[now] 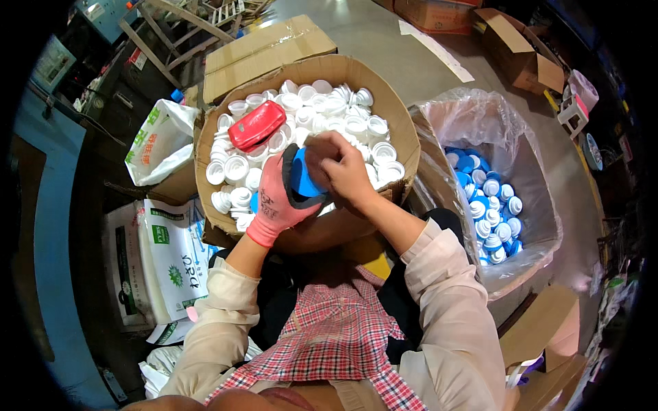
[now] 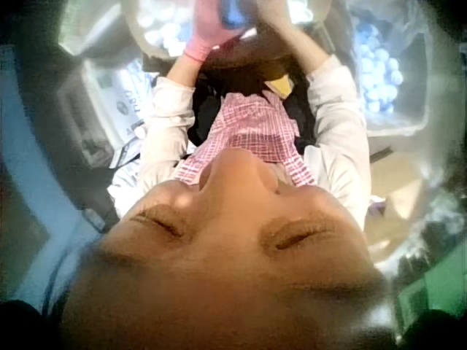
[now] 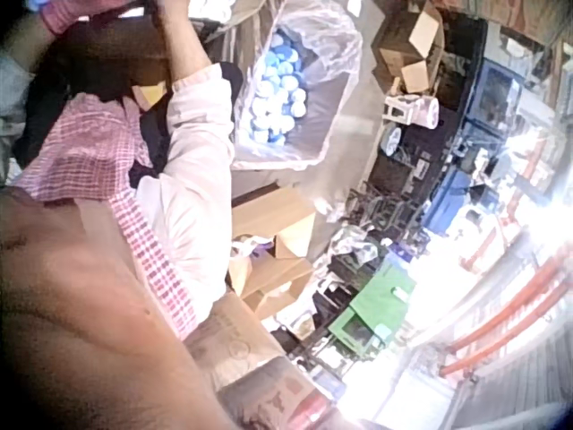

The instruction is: The person repeatedly picks up white plastic containers and blue lids, wipes the containers with a cloth, and screws the lids onto the containers. The person then places the assembled units into a nearby box.

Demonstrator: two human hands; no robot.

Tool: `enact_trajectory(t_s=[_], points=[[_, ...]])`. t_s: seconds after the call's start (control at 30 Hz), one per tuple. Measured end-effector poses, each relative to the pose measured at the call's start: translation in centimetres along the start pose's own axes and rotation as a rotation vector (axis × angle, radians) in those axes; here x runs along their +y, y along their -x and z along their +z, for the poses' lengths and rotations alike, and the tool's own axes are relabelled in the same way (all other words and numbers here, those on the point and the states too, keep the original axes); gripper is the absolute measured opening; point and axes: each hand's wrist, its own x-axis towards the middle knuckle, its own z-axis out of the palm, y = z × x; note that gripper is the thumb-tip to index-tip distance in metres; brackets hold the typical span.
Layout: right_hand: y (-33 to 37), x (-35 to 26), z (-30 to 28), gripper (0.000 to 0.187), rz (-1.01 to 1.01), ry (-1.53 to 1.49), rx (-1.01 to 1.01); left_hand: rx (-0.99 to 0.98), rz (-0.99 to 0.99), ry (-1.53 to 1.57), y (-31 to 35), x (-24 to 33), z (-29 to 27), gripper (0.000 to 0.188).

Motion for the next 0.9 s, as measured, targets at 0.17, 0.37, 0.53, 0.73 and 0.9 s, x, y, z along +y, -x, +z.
enact_trajectory(t_s=[0.17, 0.37, 0.53, 0.73, 0.9], points=[[-1.2, -0.5, -0.9, 0.028, 0.284, -0.474, 0.096, 0.042, -0.063, 0.04, -0.1, 0.4, -0.6, 0.103], [-0.6, -1.0, -1.0, 0.034, 0.387, -0.578, 0.014, 0.092, -0.065, -0.046, 0.3, -0.5, -1.4, 0.102], [0.3, -1.2, 0.4, 0.035, 0.107, -0.111, -0.037, -0.134, -0.375, 0.458, 1.5, -1.0, 0.2, 0.085], [2.0, -1.2, 3.5, 0.044, -0.322, 0.52, -0.087, -0.013, -0.278, 0.322, 2.5, -2.2, 3.8, 0.055], [2.2, -1.1, 2.4, 0.047, -0.755, 0.961, -0.38, 0.153, -0.845, 2.213, 2.0, -5.2, 2.3, 0.052]])
